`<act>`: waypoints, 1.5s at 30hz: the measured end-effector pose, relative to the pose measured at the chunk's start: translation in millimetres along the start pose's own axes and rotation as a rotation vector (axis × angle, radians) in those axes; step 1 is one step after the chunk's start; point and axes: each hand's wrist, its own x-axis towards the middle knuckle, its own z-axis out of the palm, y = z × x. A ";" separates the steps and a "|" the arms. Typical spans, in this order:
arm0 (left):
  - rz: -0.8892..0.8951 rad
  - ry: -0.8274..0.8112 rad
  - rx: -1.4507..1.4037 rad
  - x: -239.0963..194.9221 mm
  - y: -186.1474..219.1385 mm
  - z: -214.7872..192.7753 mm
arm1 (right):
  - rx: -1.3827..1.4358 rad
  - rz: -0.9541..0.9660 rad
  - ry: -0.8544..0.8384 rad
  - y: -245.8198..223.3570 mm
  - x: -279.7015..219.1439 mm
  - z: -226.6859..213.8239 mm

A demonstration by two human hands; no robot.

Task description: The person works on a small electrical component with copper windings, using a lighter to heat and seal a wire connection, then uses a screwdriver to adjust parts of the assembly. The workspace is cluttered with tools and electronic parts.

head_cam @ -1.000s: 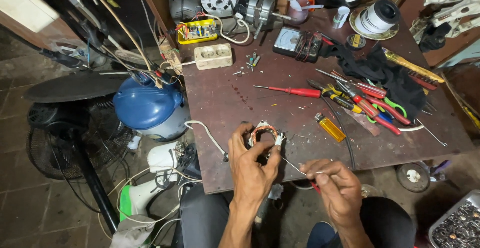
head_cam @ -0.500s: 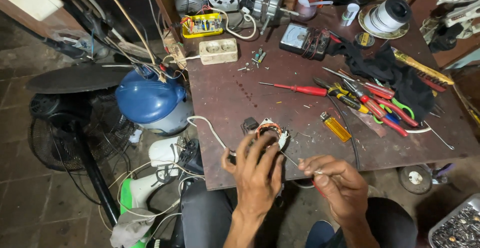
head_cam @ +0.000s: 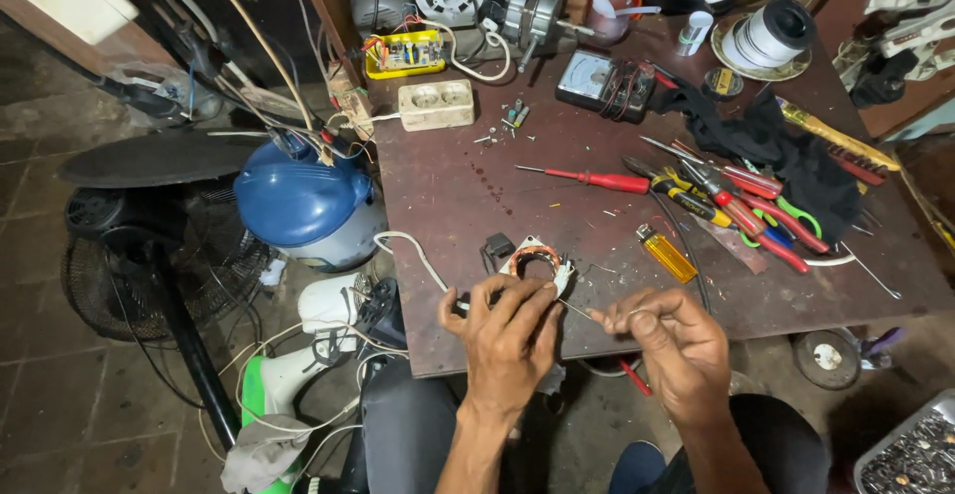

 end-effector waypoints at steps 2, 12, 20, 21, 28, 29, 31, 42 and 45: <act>0.022 -0.041 0.023 1.4 -1.2 -5.4 | -0.021 0.032 0.009 4.1 -1.9 -5.3; -0.033 -0.133 -0.116 15.9 -16.1 -6.0 | 0.014 -0.022 -0.061 -10.2 19.2 6.4; -0.211 -0.112 -0.419 32.6 -26.7 -10.2 | 0.138 -0.044 0.003 -1.9 35.1 16.3; -0.229 -0.123 -0.432 34.4 -25.8 -11.1 | 0.139 -0.041 0.001 -0.4 34.9 16.2; -0.270 -0.156 -0.454 35.5 -22.6 -13.2 | 0.169 0.015 0.065 -6.6 45.8 17.3; -0.265 -0.158 -0.443 34.8 -22.9 -12.7 | 0.158 -0.001 0.057 -9.1 47.1 20.6; -0.260 -0.159 -0.431 34.1 -23.9 -12.2 | 0.148 -0.017 0.049 -15.1 51.4 26.6; -0.161 -0.113 -0.311 24.3 -22.9 -2.5 | -0.169 -0.163 -0.131 -35.0 65.9 43.8; -0.139 -0.079 -0.257 13.6 -22.5 3.7 | -0.225 -0.149 -0.177 -32.9 65.8 42.7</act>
